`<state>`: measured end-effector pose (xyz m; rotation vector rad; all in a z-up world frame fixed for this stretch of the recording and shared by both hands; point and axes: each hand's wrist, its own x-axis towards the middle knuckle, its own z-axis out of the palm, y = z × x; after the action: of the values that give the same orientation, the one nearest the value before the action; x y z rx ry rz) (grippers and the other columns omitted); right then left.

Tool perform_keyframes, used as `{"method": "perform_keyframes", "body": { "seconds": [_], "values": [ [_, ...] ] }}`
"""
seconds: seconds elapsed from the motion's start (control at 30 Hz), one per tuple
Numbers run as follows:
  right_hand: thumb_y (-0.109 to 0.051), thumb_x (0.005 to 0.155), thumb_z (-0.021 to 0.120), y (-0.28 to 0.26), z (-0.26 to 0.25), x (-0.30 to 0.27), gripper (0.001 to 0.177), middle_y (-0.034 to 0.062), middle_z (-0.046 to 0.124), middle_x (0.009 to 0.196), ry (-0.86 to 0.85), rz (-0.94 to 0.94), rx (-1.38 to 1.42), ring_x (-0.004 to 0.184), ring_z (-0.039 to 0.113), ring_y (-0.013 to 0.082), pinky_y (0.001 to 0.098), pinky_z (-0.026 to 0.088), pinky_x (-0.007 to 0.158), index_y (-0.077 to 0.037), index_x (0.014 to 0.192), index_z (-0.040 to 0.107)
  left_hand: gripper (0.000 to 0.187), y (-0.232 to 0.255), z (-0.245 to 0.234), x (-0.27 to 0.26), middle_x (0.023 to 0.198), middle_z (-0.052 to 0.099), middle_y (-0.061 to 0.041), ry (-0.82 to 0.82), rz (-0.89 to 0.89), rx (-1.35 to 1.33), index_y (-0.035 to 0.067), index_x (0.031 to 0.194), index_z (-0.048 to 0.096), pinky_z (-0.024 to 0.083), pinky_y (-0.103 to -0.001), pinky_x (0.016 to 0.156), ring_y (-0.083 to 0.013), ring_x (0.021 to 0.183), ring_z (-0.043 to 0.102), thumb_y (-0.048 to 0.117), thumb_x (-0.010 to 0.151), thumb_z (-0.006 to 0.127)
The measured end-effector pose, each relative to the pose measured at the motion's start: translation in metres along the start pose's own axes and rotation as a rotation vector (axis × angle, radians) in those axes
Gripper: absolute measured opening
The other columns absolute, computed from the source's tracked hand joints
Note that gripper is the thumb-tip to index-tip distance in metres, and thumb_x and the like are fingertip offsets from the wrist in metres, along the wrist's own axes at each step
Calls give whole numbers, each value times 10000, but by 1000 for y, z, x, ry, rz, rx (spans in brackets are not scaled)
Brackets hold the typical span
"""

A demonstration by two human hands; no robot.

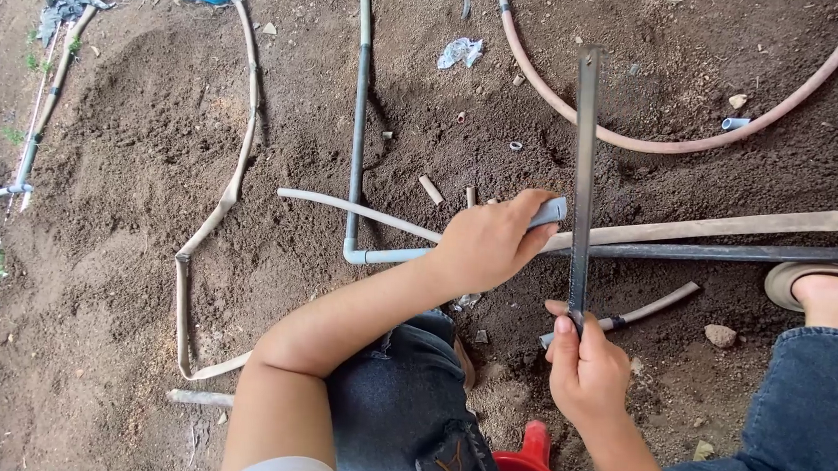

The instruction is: The person sits on a small stool outdoors and uses a metal file to smooth the cut end of a small grey plastic pipe. They hold the pipe with their left hand and file the edge with their right hand, rotating the pipe to work on different sides.

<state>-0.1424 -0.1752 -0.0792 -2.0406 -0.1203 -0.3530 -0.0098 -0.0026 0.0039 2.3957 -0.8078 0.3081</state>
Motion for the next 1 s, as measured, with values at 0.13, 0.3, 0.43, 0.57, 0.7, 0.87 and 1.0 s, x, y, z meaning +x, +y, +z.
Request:
{"method": "perform_keyframes", "body": {
  "seconds": [0.13, 0.3, 0.43, 0.57, 0.7, 0.87, 1.0],
  "values": [
    [-151, 1084, 562, 1, 3, 2, 271, -33, 702, 593, 31, -61, -203, 414, 596, 132, 273, 403, 388, -48, 1257, 744, 284, 5, -2, -2, 782, 757, -31, 55, 24, 223, 66, 1238, 591, 484, -343, 428, -213, 540, 708, 224, 1023, 688],
    [-131, 1093, 571, 5, 8, 4, 237, -28, 696, 587, 41, -127, -344, 366, 546, 140, 285, 354, 354, -23, 1201, 753, 270, -3, 10, -3, 800, 749, -56, 13, -20, 254, 45, 1206, 554, 497, -368, 423, -249, 544, 714, 203, 1014, 660],
    [-132, 1076, 589, 14, 14, 4, 235, -11, 622, 508, 31, -113, -512, 313, 460, 159, 309, 308, 339, -50, 1218, 758, 230, -11, 21, -3, 641, 698, -66, 27, -99, 228, 49, 1107, 557, 498, -409, 408, -284, 476, 688, 184, 965, 679],
    [-152, 1089, 569, 18, 23, 8, 256, -3, 607, 491, -12, -113, -626, 301, 475, 168, 308, 326, 325, -46, 1256, 731, 235, -21, 34, -4, 673, 727, -109, -60, -199, 188, 42, 1112, 567, 558, -453, 456, -336, 530, 726, 217, 975, 641],
    [-236, 1122, 482, 21, 26, 22, 268, -11, 630, 511, -84, 32, -576, 376, 587, 206, 313, 445, 423, -136, 1189, 721, 242, -27, 32, 2, 693, 718, -126, -181, -228, 249, 61, 1084, 549, 583, -494, 494, -376, 571, 744, 288, 1010, 590],
    [-319, 1169, 407, 16, 26, 38, 338, -25, 583, 451, -117, 73, -544, 417, 641, 224, 318, 501, 478, -185, 1129, 714, 269, -27, 19, 7, 704, 711, -144, -289, -261, 287, 58, 1083, 524, 613, -568, 571, -430, 624, 774, 323, 1042, 497],
    [-351, 1178, 372, 17, 20, 44, 410, -3, 609, 496, -189, 124, -493, 439, 632, 197, 293, 493, 480, -153, 1099, 723, 201, -16, 24, 4, 679, 687, -143, -363, -163, 406, 72, 1033, 533, 611, -520, 530, -377, 588, 762, 269, 1057, 498]
  ]
}}
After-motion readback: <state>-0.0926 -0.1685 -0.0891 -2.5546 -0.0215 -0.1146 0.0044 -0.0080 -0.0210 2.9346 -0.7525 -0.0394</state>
